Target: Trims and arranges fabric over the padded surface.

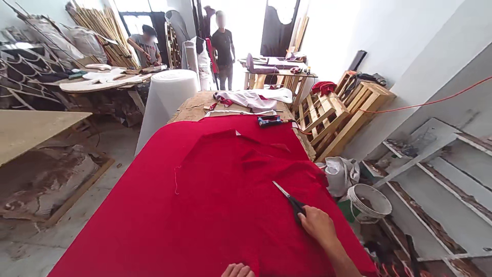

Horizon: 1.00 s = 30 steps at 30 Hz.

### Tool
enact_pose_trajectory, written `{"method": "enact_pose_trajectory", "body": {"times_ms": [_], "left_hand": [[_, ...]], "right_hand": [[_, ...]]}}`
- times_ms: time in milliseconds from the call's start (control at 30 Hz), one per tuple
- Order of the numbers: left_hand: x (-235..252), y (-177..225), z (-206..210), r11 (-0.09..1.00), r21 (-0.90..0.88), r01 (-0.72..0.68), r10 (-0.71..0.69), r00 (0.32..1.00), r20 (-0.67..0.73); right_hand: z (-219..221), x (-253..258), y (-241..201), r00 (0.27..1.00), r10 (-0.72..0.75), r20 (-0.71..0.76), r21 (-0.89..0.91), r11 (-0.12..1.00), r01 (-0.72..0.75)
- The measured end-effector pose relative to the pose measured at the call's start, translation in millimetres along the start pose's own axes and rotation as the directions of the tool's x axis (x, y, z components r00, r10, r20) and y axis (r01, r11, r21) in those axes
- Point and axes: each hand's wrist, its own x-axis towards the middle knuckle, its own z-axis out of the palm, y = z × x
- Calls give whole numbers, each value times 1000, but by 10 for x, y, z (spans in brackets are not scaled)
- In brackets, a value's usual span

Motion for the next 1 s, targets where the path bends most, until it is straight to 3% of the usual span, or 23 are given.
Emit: {"method": "enact_pose_trajectory", "body": {"times_ms": [100,200,267,300,367,433,500,600,700,800,900,1000], "left_hand": [[144,26,-77,999,22,28,-27,999,-24],[259,22,-118,997,62,41,-37,998,-56],[290,15,-128,995,96,32,-23,995,-93],[292,-1,-120,993,114,20,-7,994,-113],[358,-76,-126,993,118,-24,41,989,-142],[437,-116,-177,993,97,-72,85,985,-149],[486,-137,-231,993,71,-96,106,981,-163],[504,-165,-369,998,69,10,-1,993,-121],[325,-325,-699,965,189,180,-186,983,11],[7,-655,-1103,913,289,290,-323,944,73],[-134,-1037,-1431,908,233,348,-391,905,170],[-187,-1542,-1838,883,151,445,-467,866,179]], "right_hand": [[97,-332,-95,986,-69,-155,31,997,74],[240,-482,-233,989,-68,-134,97,992,82],[306,-540,-232,967,-150,-205,159,970,184],[321,-593,-236,928,-259,-267,208,925,318],[279,-737,-376,802,-537,-261,371,711,597],[356,-940,-656,631,-737,-241,504,461,731],[574,-1061,-936,524,-778,-347,509,313,802],[683,-1013,-1174,555,-648,-521,474,321,820],[601,-961,-1210,649,-587,-484,542,382,749],[634,-982,-1233,663,-585,-467,594,348,725],[605,-1046,-1175,708,-554,-438,659,338,672],[524,-972,-1504,764,-485,-426,737,303,604]]}}
